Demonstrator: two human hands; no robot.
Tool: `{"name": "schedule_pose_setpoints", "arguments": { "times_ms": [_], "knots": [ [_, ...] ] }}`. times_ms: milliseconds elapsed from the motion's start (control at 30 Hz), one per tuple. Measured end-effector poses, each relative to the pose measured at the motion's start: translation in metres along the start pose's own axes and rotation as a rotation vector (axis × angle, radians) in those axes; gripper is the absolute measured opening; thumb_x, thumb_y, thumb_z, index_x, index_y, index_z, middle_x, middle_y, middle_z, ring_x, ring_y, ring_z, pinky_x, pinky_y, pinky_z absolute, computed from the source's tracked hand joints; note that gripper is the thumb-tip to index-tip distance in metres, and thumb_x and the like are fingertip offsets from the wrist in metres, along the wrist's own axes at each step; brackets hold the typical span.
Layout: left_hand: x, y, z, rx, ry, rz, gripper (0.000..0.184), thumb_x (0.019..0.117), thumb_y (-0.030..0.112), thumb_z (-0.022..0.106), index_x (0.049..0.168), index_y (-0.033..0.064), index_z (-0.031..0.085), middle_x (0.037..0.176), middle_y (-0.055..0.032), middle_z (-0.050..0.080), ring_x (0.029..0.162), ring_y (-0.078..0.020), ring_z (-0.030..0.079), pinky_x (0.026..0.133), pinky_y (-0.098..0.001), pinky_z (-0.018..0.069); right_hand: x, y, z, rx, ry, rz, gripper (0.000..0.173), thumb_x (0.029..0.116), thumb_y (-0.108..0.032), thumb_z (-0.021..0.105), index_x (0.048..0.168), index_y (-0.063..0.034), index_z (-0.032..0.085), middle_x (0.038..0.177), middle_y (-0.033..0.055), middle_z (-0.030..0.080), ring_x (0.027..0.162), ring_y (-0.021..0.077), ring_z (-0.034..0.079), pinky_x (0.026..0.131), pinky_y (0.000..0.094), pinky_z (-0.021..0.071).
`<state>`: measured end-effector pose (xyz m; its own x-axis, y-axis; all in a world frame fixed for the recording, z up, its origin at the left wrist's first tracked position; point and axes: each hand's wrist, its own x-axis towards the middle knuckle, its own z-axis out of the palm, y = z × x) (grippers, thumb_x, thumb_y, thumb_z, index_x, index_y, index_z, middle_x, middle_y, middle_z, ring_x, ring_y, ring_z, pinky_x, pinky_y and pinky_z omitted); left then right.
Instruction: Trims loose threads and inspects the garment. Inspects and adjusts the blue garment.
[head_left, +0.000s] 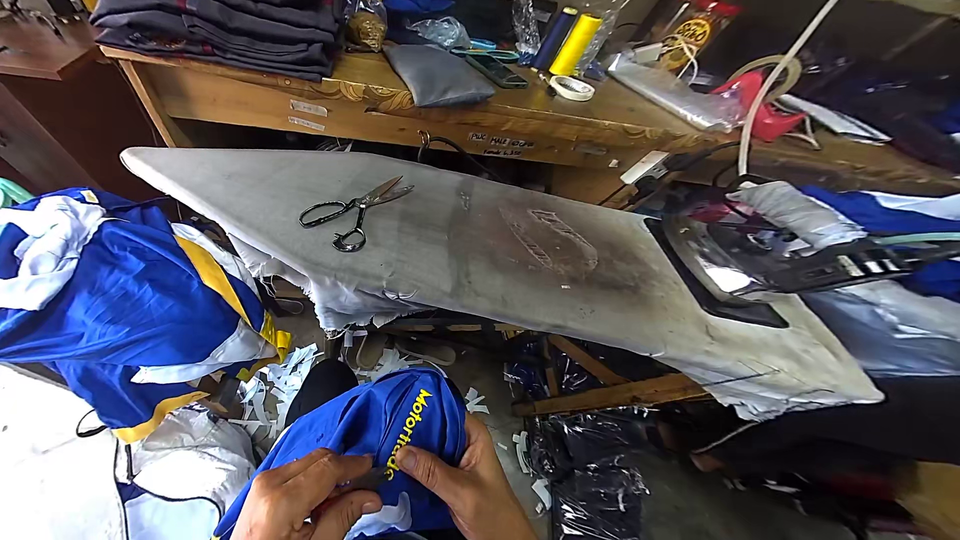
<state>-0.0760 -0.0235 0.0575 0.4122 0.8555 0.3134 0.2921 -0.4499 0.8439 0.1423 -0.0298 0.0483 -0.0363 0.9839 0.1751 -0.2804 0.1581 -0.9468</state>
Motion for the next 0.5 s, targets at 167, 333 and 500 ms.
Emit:
{"name": "schedule_pose_setpoints", "arguments": {
  "times_ms": [167,333,500],
  "knots": [
    [-0.001,-0.003,0.005,-0.023,0.071,-0.014,0.025,0.0958,0.021,0.074,0.109,0.0007,0.076,0.090,-0.0077,0.074,0.077,-0.0057,0.068,0.070,-0.0204,0.0567,-0.002,0.001,0.001,0.054,0.025,0.050,0.032,0.0851,0.004,0.076,0.115,-0.0040,0.067,0.104,0.0039,0.076,0.096,0.0110,0.073,0.090,0.0315,0.0613],
    [-0.005,0.005,0.008,0.144,0.119,0.018,0.028,0.0960,0.024,0.074,0.112,0.0009,0.075,0.090,-0.0103,0.074,0.079,-0.0101,0.069,0.071,-0.0237,0.0567,-0.004,-0.001,0.013,0.039,0.170,0.060,0.029,0.0834,0.008,0.074,0.110,-0.0020,0.067,0.098,0.0046,0.076,0.090,0.0112,0.074,0.085,0.0312,0.0626],
    [-0.008,0.007,0.011,0.163,0.163,-0.003,0.029,0.0959,0.024,0.074,0.112,0.0006,0.076,0.090,-0.0100,0.075,0.080,-0.0104,0.070,0.072,-0.0241,0.0569,-0.008,-0.001,0.023,0.072,0.228,0.063,0.027,0.0837,0.009,0.074,0.108,-0.0028,0.068,0.096,0.0046,0.077,0.089,0.0109,0.074,0.085,0.0310,0.0623]
  ]
}}
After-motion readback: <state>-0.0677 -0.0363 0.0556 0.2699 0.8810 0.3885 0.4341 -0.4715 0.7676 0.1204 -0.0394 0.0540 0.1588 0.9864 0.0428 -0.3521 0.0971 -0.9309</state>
